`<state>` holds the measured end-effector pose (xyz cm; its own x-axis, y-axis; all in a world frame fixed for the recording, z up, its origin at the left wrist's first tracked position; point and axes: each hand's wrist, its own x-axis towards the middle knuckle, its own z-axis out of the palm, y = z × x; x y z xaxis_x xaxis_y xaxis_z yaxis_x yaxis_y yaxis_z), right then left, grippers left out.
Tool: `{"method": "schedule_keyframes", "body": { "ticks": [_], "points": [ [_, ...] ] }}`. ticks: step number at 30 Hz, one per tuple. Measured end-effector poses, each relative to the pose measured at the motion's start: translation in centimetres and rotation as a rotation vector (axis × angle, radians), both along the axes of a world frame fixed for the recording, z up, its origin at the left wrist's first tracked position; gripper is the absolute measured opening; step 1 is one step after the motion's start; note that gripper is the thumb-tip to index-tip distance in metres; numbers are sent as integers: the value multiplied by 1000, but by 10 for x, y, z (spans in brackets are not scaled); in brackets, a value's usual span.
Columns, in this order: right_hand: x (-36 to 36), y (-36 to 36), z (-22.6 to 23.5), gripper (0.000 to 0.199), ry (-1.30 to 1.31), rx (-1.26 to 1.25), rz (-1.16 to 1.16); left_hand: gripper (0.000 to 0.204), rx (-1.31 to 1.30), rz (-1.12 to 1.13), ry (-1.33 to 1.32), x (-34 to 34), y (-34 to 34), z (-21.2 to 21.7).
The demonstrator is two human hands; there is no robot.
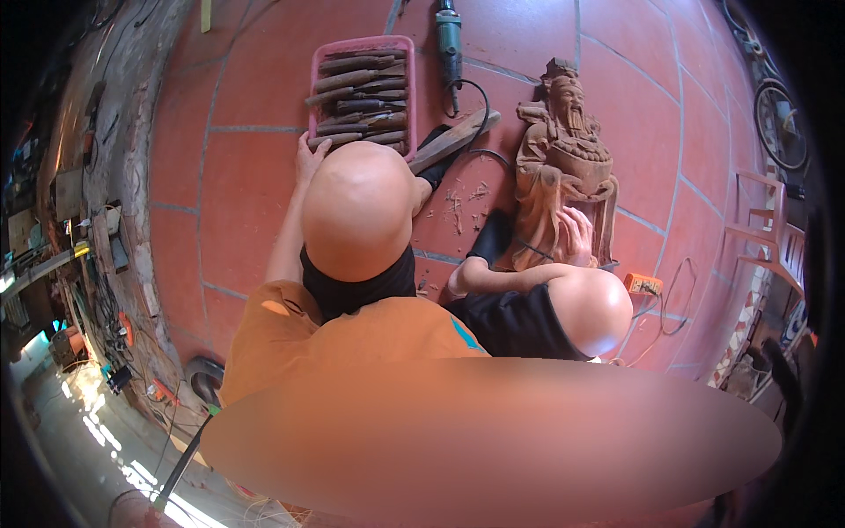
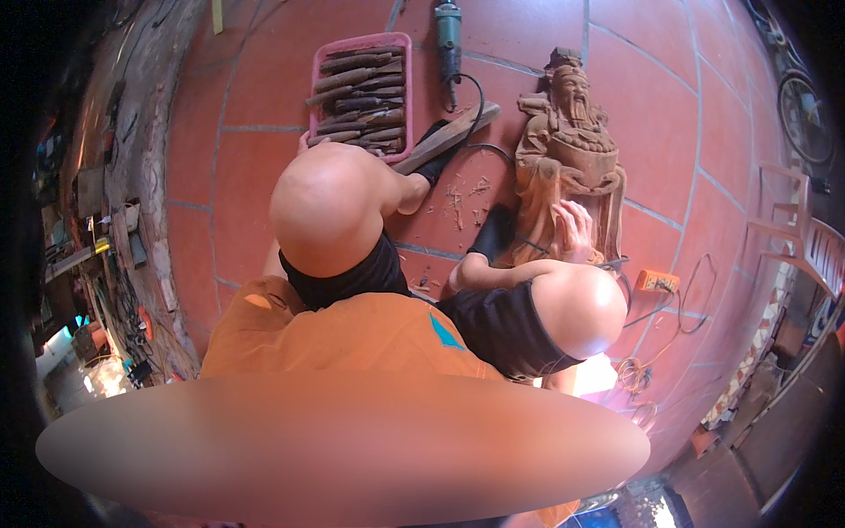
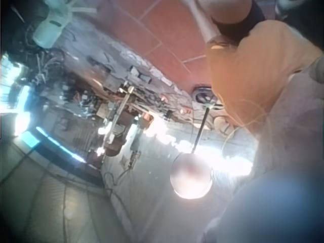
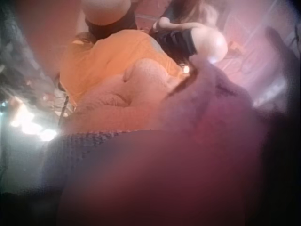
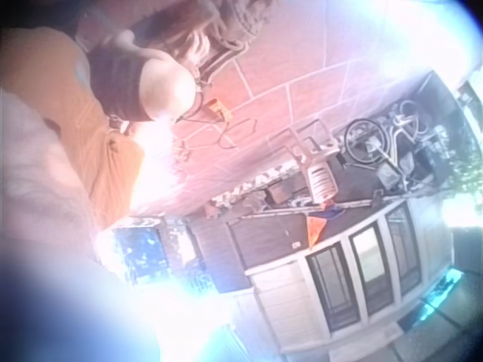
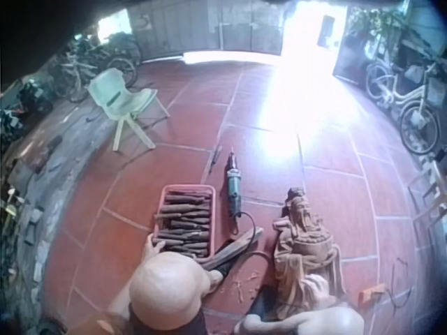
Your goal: The person sits on the floor and uses a rotary carving tool to shape a wooden statue. They adjust the tool and work on different parts of the sculpture, removing wood shavings as they carve.
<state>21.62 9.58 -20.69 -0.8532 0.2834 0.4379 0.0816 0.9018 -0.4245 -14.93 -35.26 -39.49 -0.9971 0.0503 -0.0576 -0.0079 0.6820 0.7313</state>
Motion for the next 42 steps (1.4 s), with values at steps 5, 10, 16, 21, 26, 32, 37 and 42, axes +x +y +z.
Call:
{"method": "schedule_keyframes", "body": {
  "ticks": [5,10,16,21,26,32,37,42],
  "points": [
    [-27,14,7,22,-22,-102,17,71,79,5,-67,-10,-5,-10],
    [-80,41,31,23,-257,-521,59,71,147,57,-149,-22,-2,-8],
    [-152,64,21,29,-569,-651,226,71,288,36,-210,-31,-1,16],
    [-200,82,-6,39,-735,-577,330,65,346,73,-238,-42,6,32],
    [-243,76,-29,49,-949,-768,266,59,275,109,-216,-46,8,42],
    [-260,45,-64,56,-893,-819,237,55,-300,-126,369,-54,49,102],
    [-252,22,-88,52,-733,-1096,221,50,413,-387,-313,-89,150,179],
    [-250,11,-85,47,-764,-1219,211,62,46,-699,-596,-121,238,184]
  ]
}}
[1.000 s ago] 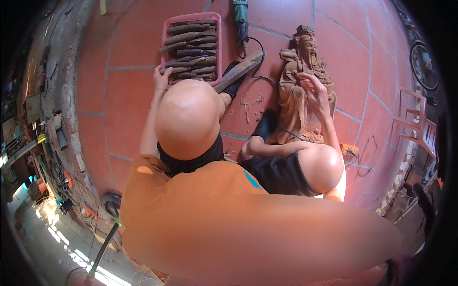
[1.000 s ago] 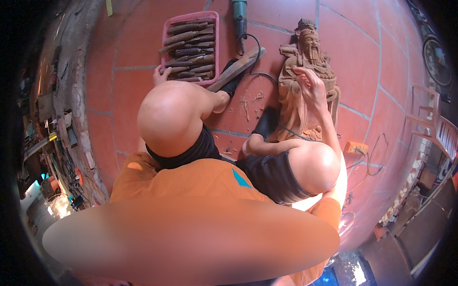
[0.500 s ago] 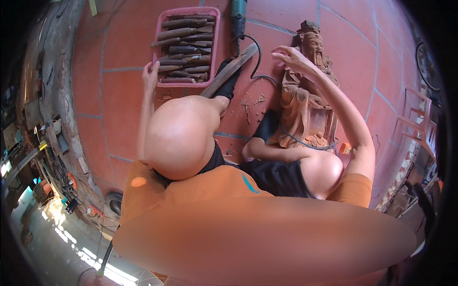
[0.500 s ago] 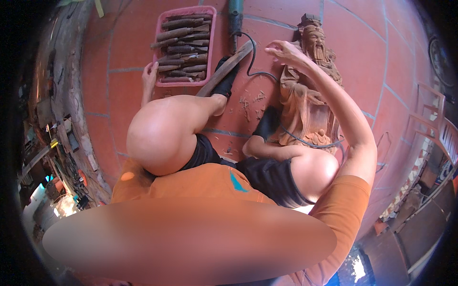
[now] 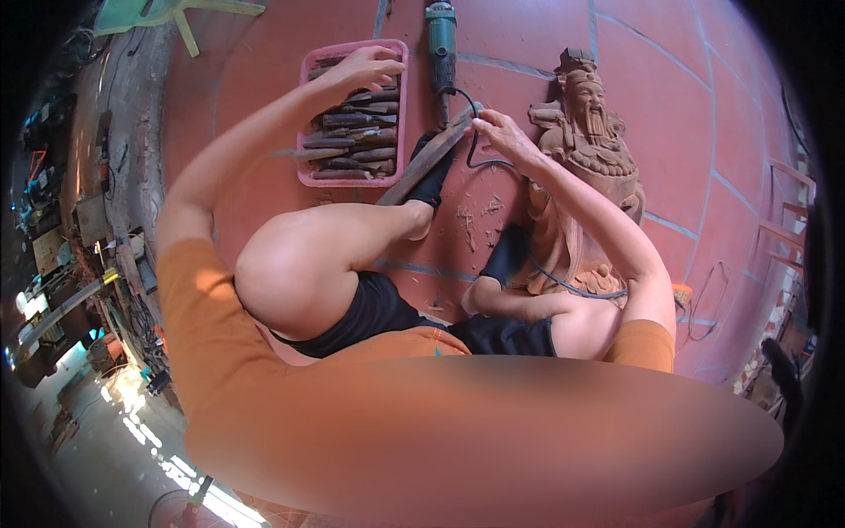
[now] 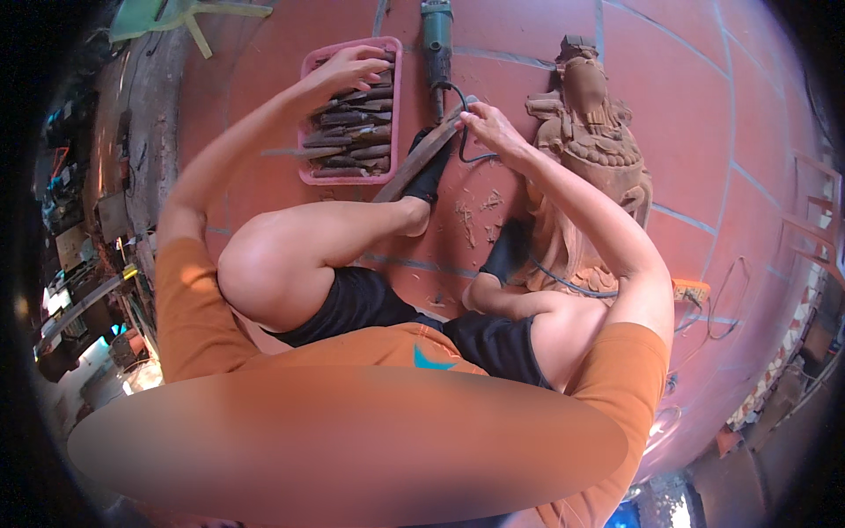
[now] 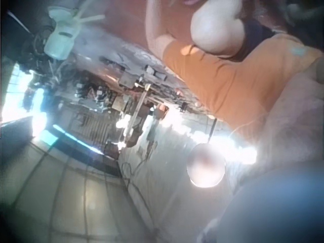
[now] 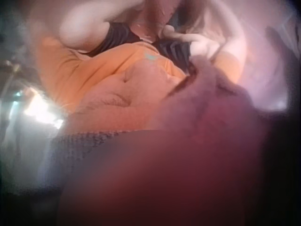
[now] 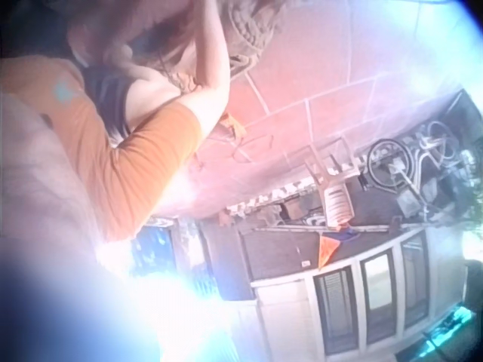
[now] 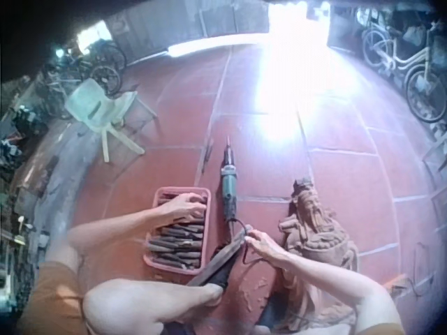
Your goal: The person sits on the floor and uses a rotary carving tool to shape a wooden statue. They adjust the tool and work on different parts of the sculpture, removing wood shavings as they carve.
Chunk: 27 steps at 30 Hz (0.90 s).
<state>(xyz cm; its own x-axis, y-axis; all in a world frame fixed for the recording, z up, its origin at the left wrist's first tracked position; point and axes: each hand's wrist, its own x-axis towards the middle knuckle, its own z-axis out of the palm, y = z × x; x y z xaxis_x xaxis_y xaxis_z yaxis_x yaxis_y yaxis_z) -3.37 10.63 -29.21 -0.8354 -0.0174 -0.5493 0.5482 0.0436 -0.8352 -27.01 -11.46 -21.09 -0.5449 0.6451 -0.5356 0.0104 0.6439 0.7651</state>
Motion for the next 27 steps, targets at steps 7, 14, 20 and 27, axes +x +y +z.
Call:
{"method": "schedule_keyframes", "body": {
  "ticks": [7,14,20,27],
  "points": [
    [3,-5,-10,41,48,-80,30,73,-350,-66,196,-15,90,-83],
    [0,-39,-7,63,229,11,228,108,-263,347,182,20,120,-157],
    [1,-69,2,66,306,107,416,99,-122,484,241,16,124,-186],
    [11,-61,3,66,297,77,406,71,186,649,-79,6,125,-173]
  ]
}}
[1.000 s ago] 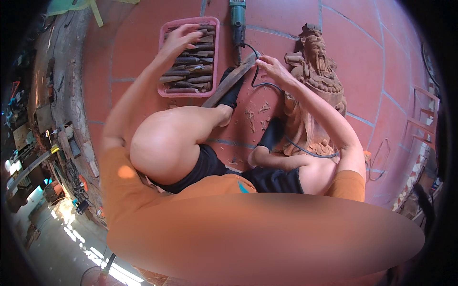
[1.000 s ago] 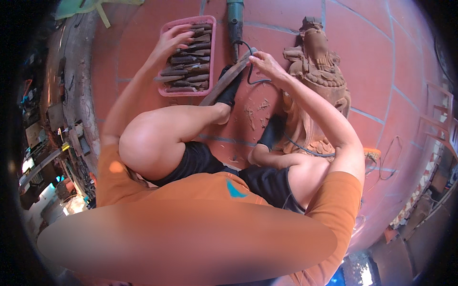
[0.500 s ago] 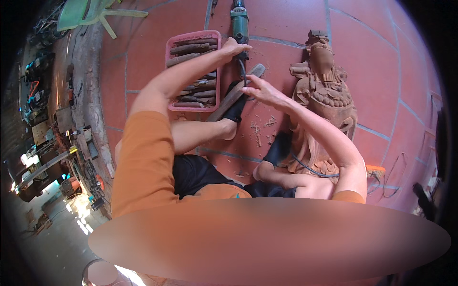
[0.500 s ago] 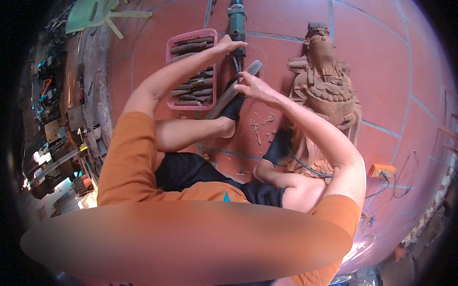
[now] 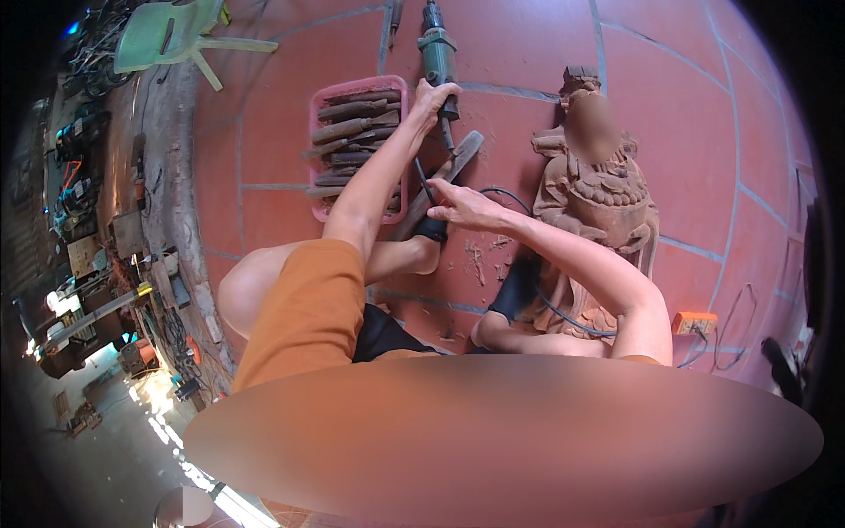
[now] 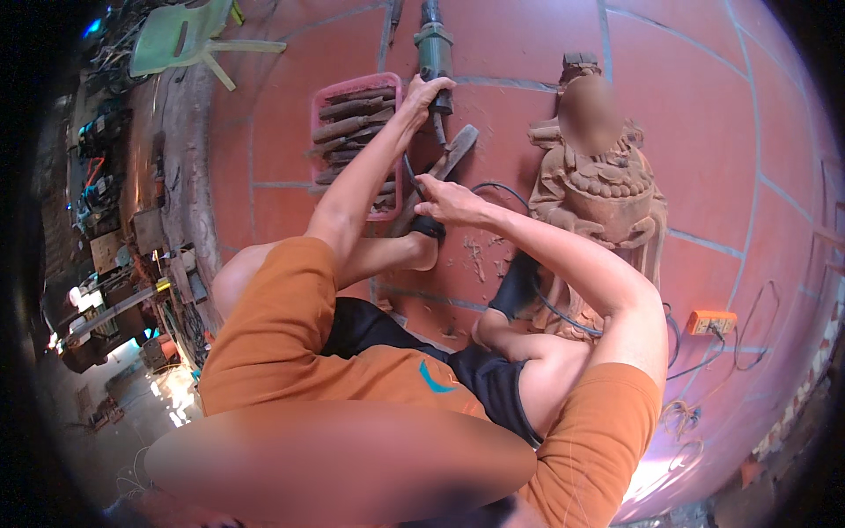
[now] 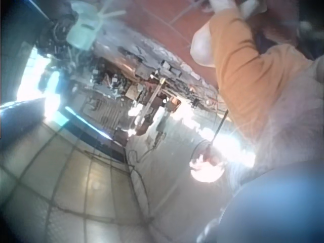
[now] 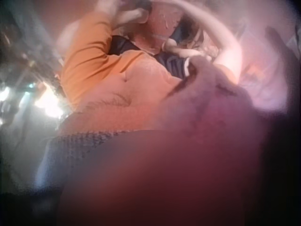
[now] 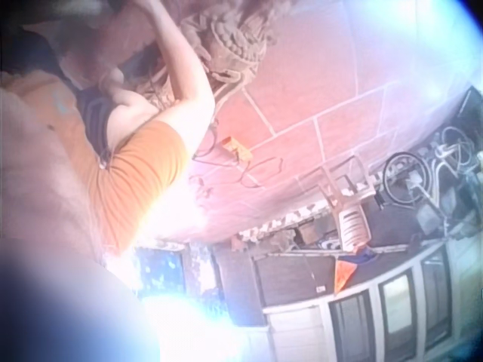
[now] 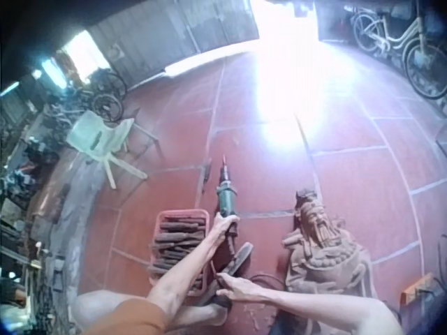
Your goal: The person sits on the floor and uses a rotary carving tool to shape a wooden statue. They adjust the tool and work on different parts of the sculpture, removing wood shavings as they carve.
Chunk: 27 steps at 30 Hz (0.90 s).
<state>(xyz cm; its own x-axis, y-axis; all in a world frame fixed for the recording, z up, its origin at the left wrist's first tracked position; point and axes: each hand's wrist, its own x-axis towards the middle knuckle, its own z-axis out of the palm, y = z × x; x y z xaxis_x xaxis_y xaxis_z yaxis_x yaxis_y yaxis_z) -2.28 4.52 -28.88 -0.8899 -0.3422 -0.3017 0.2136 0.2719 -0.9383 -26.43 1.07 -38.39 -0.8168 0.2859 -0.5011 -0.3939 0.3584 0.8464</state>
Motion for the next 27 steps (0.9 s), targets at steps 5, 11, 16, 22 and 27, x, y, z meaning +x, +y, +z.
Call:
{"method": "schedule_keyframes", "body": {
  "ticks": [5,11,16,22,27],
  "points": [
    [5,0,-2,62,-11,61,44,42,331,115,-117,13,2,21],
    [22,-7,-9,49,47,86,111,40,532,67,-268,38,-8,61],
    [42,-10,0,34,151,313,302,55,947,-25,-426,85,-26,123],
    [50,5,-3,25,240,539,289,71,1368,-178,-526,144,-40,197],
    [27,60,12,19,334,795,-26,88,1532,-376,-483,173,-56,247]
  ]
}}
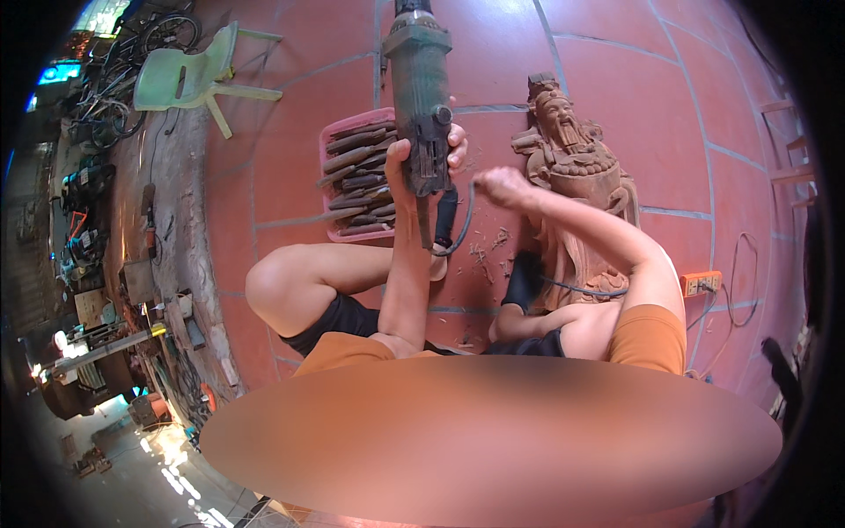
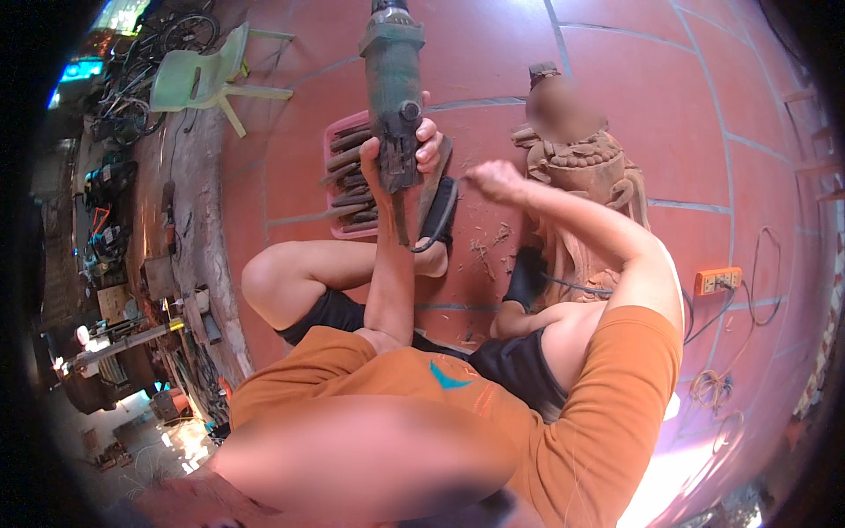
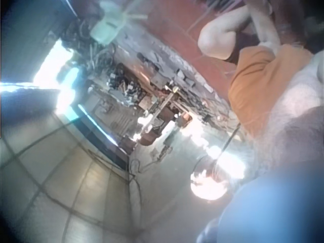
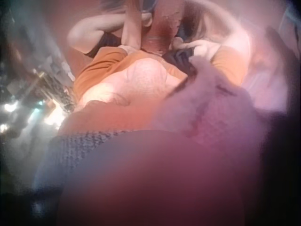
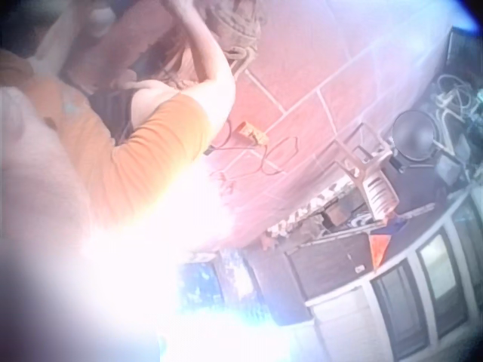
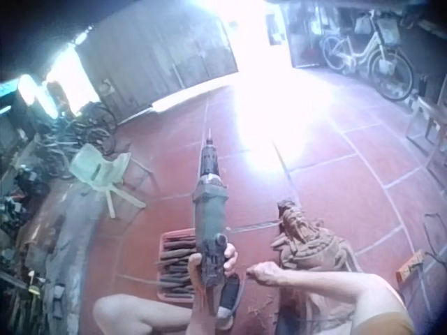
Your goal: The person sits on the floor and uses a rotary carving tool to shape a wooden statue. They adjust the tool and work on different parts of the sculpture, removing wood shavings as they carve.
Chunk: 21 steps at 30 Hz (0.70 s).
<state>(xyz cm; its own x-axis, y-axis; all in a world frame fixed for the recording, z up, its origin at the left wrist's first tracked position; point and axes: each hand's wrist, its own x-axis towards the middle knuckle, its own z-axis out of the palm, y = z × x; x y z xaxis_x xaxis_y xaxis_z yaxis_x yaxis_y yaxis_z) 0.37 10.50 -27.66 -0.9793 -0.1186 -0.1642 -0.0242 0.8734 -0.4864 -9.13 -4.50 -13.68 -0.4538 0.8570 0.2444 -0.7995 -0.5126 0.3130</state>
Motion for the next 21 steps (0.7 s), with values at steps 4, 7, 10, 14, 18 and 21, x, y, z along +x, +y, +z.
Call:
{"method": "schedule_keyframes", "body": {
  "ticks": [4,7,10,14,18,21],
  "points": [
    [5,60,72,17,76,-59,-85,98,164,-96,41,25,-8,25],
    [39,76,140,21,-107,-193,98,103,274,-202,19,41,-14,39],
    [68,62,193,33,-196,-401,48,105,278,-258,34,54,-25,52],
    [97,38,244,52,-86,-853,-110,107,275,-328,37,78,-42,65],
    [111,1,270,65,-19,-1206,-215,107,213,-328,69,102,-60,74],
    [122,-33,275,67,-2,-1374,-301,107,204,-352,68,122,-69,78]
  ]
}}
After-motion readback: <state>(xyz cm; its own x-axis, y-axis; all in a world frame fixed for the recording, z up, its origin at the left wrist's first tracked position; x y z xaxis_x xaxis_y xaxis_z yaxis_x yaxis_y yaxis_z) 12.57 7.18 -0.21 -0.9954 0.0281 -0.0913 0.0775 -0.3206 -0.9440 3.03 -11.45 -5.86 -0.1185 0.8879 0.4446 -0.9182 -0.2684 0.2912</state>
